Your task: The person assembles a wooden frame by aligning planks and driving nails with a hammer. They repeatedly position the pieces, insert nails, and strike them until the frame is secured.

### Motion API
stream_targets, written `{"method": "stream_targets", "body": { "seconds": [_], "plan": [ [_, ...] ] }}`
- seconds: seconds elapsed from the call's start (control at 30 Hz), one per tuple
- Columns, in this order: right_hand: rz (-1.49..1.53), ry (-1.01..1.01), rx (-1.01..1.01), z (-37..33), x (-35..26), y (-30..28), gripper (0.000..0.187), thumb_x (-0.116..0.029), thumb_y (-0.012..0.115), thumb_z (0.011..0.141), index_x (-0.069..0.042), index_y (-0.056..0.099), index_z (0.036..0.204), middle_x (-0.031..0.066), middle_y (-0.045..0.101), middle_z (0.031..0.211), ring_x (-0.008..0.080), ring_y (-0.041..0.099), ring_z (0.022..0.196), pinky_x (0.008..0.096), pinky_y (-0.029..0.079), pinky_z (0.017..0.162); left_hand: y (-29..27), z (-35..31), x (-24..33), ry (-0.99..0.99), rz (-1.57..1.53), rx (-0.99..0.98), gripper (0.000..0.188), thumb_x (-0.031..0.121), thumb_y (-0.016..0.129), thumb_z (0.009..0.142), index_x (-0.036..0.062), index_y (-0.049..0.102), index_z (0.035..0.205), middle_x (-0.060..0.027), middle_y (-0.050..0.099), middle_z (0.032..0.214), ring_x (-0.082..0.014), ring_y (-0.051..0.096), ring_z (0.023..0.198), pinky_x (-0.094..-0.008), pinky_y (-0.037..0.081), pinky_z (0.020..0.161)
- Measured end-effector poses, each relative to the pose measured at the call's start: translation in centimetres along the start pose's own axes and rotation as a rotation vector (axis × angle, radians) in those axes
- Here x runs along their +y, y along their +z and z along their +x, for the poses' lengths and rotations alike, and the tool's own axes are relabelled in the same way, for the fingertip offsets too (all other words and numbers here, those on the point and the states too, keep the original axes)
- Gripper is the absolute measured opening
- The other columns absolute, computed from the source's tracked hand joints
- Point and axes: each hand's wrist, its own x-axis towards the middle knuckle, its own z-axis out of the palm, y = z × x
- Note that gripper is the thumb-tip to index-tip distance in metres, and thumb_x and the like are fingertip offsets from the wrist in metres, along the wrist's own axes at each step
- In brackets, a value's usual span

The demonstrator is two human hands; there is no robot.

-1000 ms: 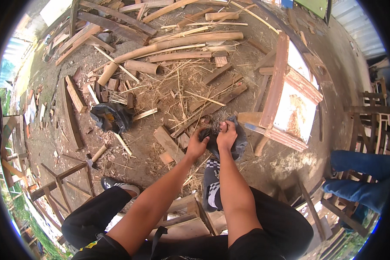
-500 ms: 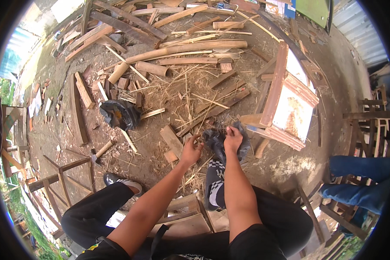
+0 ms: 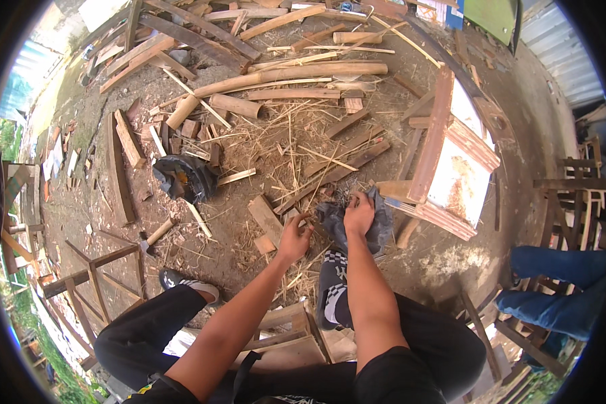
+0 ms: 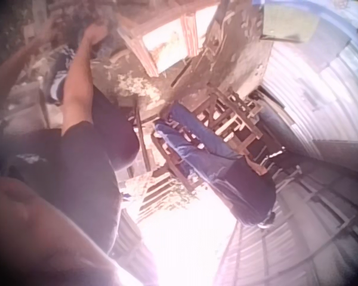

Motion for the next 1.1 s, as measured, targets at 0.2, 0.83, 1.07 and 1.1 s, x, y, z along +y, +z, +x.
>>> {"method": "stream_targets", "body": {
  "seconds": [0.2, 0.83, 1.07, 1.1],
  "plan": [
    [-0.072, -0.027, -0.215, 1.6, -2.6, 0.7, 0.014, -0.016, 0.070, 0.098, -0.007, 0.075, 0.107, 0.0139, 0.069, 0.108, 0.0382, 0.068, 0.100, 0.0477, 0.055, 0.087, -0.1, 0.2, -0.7, 0.034, 0.025, 0.015, 0.037, 0.018, 0.065, 0.103, 0.0058, 0.058, 0.137, -0.0216, 0.057, 0.129, -0.0346, 0.075, 0.105, -0.0406, 0.058, 0.085],
    [0.198, 0.071, -0.048, 0.9, 2.1, 1.8, 0.012, -0.010, 0.070, 0.097, 0.001, 0.069, 0.101, 0.0179, 0.073, 0.090, 0.0363, 0.069, 0.087, 0.0444, 0.053, 0.082, -5.3, -3.1, 0.8, -0.004, -0.122, 0.076, 0.038, 0.023, 0.064, 0.101, 0.0066, 0.061, 0.135, -0.0202, 0.072, 0.122, -0.0293, 0.074, 0.089, -0.0403, 0.056, 0.083],
    [0.513, 0.324, -0.185, 2.7, 0.6, -2.1, 0.017, -0.010, 0.071, 0.098, 0.004, 0.072, 0.108, 0.0100, 0.074, 0.090, 0.0189, 0.067, 0.075, 0.0352, 0.055, 0.068, -7.0, -6.2, 2.4, 0.041, -0.218, 0.100, 0.039, 0.024, 0.065, 0.101, 0.0072, 0.063, 0.135, -0.0185, 0.073, 0.121, -0.0280, 0.074, 0.093, -0.0402, 0.056, 0.085],
    [0.591, 0.350, -0.231, 2.0, -0.5, -2.5, 0.018, -0.009, 0.070, 0.098, 0.003, 0.072, 0.112, 0.0101, 0.073, 0.090, 0.0176, 0.066, 0.073, 0.0337, 0.055, 0.065, -7.7, -7.1, 2.3, 0.037, -0.229, 0.108, 0.038, 0.024, 0.066, 0.101, 0.0076, 0.063, 0.136, -0.0183, 0.074, 0.122, -0.0269, 0.074, 0.095, -0.0397, 0.056, 0.085]
  ]
}}
